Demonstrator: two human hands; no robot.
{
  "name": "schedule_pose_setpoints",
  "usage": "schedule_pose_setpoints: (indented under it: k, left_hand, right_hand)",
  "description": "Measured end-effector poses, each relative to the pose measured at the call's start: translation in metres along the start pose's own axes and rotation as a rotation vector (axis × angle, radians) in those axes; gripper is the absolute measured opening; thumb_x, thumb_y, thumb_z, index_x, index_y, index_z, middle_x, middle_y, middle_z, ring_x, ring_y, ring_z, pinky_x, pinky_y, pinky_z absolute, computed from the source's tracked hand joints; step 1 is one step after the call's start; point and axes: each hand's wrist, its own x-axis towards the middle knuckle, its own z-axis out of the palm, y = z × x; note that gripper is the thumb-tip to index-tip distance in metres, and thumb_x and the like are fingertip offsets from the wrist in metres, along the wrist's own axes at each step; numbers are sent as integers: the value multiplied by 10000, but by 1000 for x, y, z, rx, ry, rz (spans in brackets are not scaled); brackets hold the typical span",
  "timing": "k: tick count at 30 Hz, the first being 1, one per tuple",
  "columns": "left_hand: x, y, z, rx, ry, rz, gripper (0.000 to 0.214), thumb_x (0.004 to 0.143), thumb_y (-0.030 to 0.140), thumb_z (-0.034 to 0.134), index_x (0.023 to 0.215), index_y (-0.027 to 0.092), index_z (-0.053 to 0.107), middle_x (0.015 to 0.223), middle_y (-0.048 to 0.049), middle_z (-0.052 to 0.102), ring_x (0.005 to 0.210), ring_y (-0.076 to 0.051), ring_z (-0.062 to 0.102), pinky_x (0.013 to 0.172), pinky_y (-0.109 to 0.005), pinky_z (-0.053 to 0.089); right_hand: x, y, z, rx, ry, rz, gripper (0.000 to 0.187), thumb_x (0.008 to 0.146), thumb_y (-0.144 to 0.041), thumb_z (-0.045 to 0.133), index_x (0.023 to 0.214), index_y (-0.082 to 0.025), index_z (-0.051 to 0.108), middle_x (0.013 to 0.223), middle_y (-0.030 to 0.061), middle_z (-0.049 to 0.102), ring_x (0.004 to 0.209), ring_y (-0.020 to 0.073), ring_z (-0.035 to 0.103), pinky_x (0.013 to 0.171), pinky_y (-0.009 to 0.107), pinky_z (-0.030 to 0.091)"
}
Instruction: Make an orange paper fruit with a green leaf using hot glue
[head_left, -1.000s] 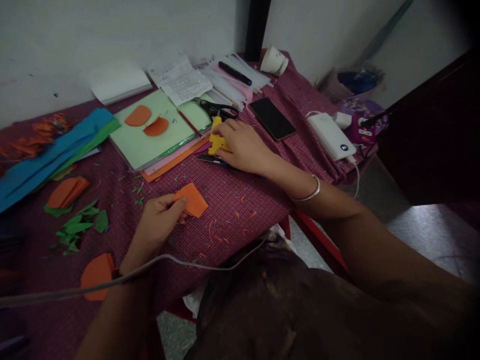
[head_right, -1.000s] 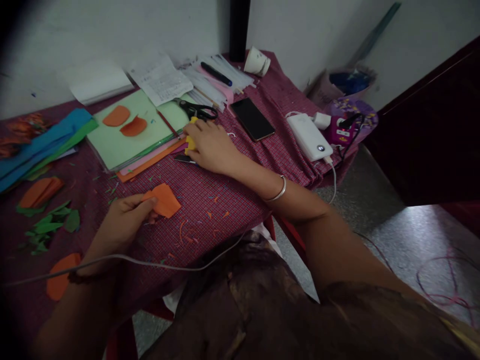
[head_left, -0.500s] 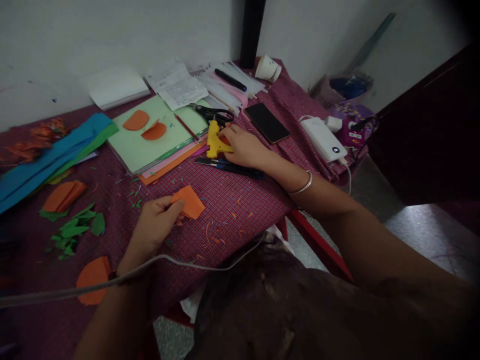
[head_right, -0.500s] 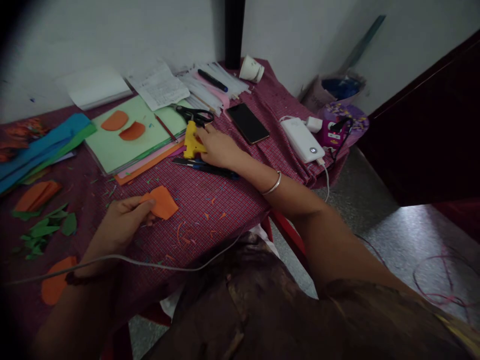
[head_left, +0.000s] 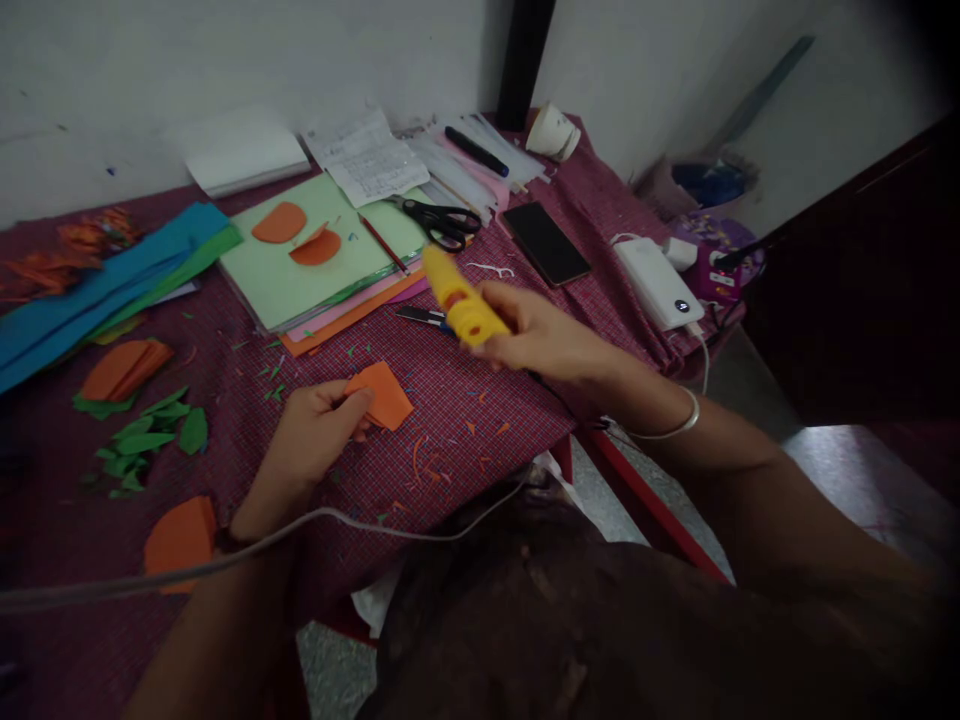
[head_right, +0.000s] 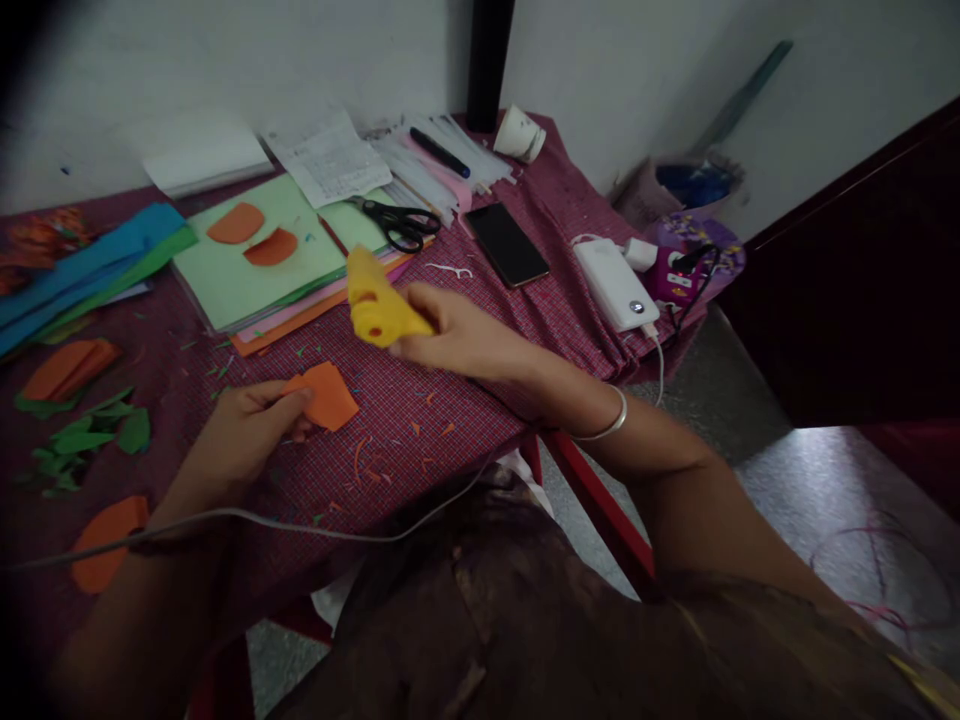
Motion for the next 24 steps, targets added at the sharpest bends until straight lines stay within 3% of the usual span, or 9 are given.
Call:
schedule_pose_setpoints:
  k: [3,6,9,15,20,24]
  left_hand:
    - [0,1,0,13,-8,0,301,714,460,635,588,189,673,557,-19,633,525,-131,557,517,-229,442]
    - [0,2,0,4,-21,0,301,708,464,634,583,191,665,553,-17,626,520,-131,555,516,-230,444]
    - [-1,3,1,-13,-27,5,294,701,465,640,599,192,677,548,-12,619,511,-132,552,515,-233,453]
    - [-3,12,2,-17,-15,-21,238,691,409,632,614,193,695,524,-7,610,490,-131,534,489,-229,439]
    - [-2,12,1,11,-26,5,257,696,414,631,578,190,674,528,-14,616,508,-127,540,501,-220,436]
    - [-2,11,1,12,-27,-11,267,694,429,634,605,185,697,536,-15,627,507,-132,546,506,-228,444]
  right_hand:
    - [-6,5,16,-147,-117,-35,247,824,-363,640,899,-167,511,828,-8,498,724,104,443,623,236,378]
    - [-11,7,21,-101,-265,15,250,905,-403,576,927,-160,521,807,-3,543,681,98,461,597,232,383]
    - [-15,5,22,-11,-372,134,265,963,-408,517,979,-144,545,913,54,651,702,105,569,614,232,459]
    - [-8,7,29,-8,-433,228,376,992,-502,515,935,-138,588,861,53,695,618,92,610,523,203,461]
    - [4,13,35,-145,-340,172,414,1005,-516,515,865,-135,598,786,35,685,570,74,580,539,192,448]
    - [-1,11,29,-163,-432,170,446,1023,-518,479,844,-131,607,730,28,666,556,74,562,537,195,428]
